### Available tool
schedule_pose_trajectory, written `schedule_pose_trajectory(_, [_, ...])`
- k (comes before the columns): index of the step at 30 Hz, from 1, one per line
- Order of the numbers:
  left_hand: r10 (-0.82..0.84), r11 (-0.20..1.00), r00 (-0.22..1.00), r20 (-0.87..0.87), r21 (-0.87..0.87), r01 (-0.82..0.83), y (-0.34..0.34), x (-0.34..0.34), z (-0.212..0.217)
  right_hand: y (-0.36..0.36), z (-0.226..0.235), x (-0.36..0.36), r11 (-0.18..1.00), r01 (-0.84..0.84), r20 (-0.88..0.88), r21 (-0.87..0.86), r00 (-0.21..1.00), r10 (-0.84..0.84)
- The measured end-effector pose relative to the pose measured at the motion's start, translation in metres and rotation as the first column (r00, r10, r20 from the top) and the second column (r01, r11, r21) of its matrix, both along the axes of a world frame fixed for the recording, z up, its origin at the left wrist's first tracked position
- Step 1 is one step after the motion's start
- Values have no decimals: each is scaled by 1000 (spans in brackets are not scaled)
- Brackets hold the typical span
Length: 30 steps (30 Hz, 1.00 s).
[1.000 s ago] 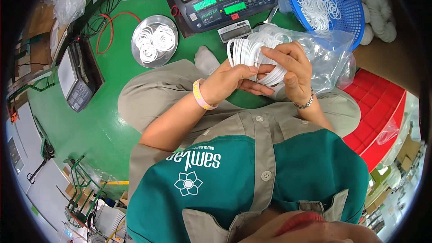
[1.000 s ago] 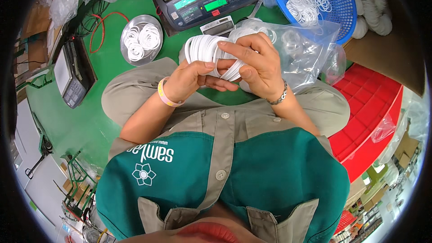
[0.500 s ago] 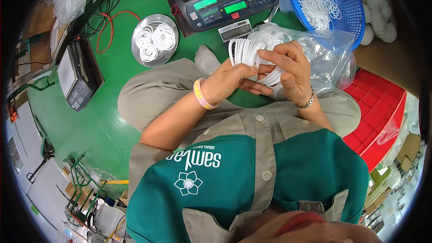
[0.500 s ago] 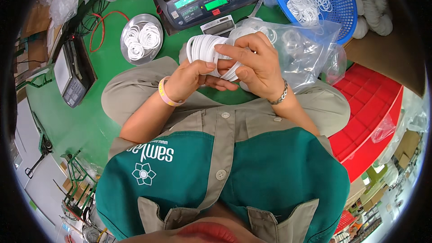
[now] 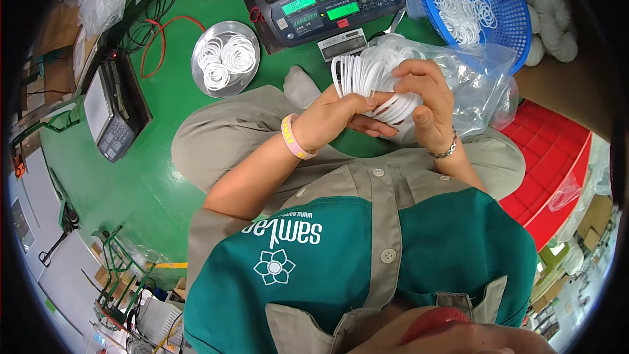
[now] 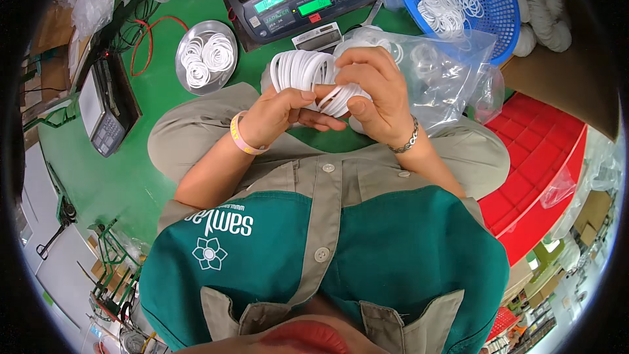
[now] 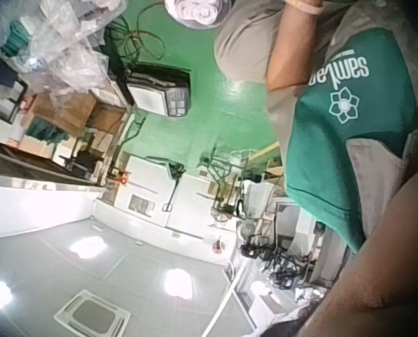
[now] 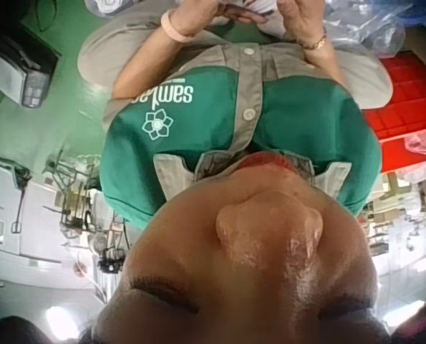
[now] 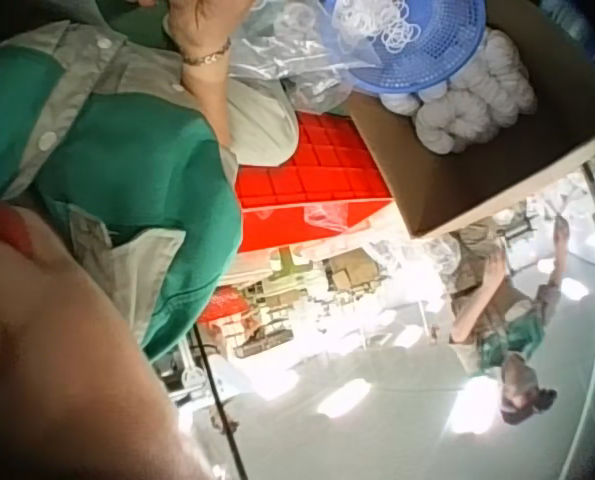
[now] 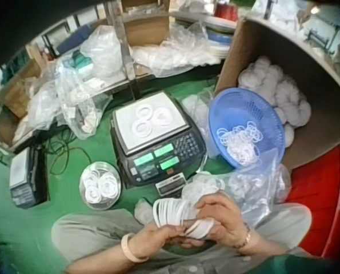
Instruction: Count and weigh white plastic rings and place them into plastic bags for packaging.
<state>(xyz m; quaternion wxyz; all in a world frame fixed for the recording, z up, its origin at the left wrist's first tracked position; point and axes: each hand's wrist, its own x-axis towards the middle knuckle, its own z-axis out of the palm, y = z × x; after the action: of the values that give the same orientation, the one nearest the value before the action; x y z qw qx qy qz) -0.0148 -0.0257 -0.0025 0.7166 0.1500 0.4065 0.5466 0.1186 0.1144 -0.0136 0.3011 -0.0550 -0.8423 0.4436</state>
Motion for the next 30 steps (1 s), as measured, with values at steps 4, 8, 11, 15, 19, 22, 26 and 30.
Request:
schedule_pose_trajectory(4, [-26,1000,998,-57,5,26,0,1,-2,1,1,1,1000,-11,43,19,999,10])
schedule_pose_trajectory(8, [-32,999,997,-66,4,32,0,2,-2,0,2,2,999,-24,109,36,994,20])
schedule_pose_trajectory(11, [14,1000,1000,18,11,-14,-1,2,-3,-1,1,1,1000,-11,90,25,996,9])
schedule_pose_trajectory(15, [27,999,999,46,26,-28,-2,1,-3,-1,1,1,1000,0,79,9,997,-1])
schedule_pose_trajectory(19, [1,1000,1000,-11,5,-1,-2,1,-3,-1,1,2,1000,-13,85,9,996,12])
schedule_pose_trajectory(22, [2,1000,1000,-25,-10,-2,-1,2,-2,-2,0,1,1000,-18,88,13,996,17])
schedule_pose_trajectory(26, [2,1000,1000,-28,-24,-3,0,2,-1,-2,0,0,999,-27,86,21,996,25])
schedule_pose_trajectory(30, [19,999,1000,-24,-44,-20,0,2,2,-2,-1,1,999,-41,87,31,996,38])
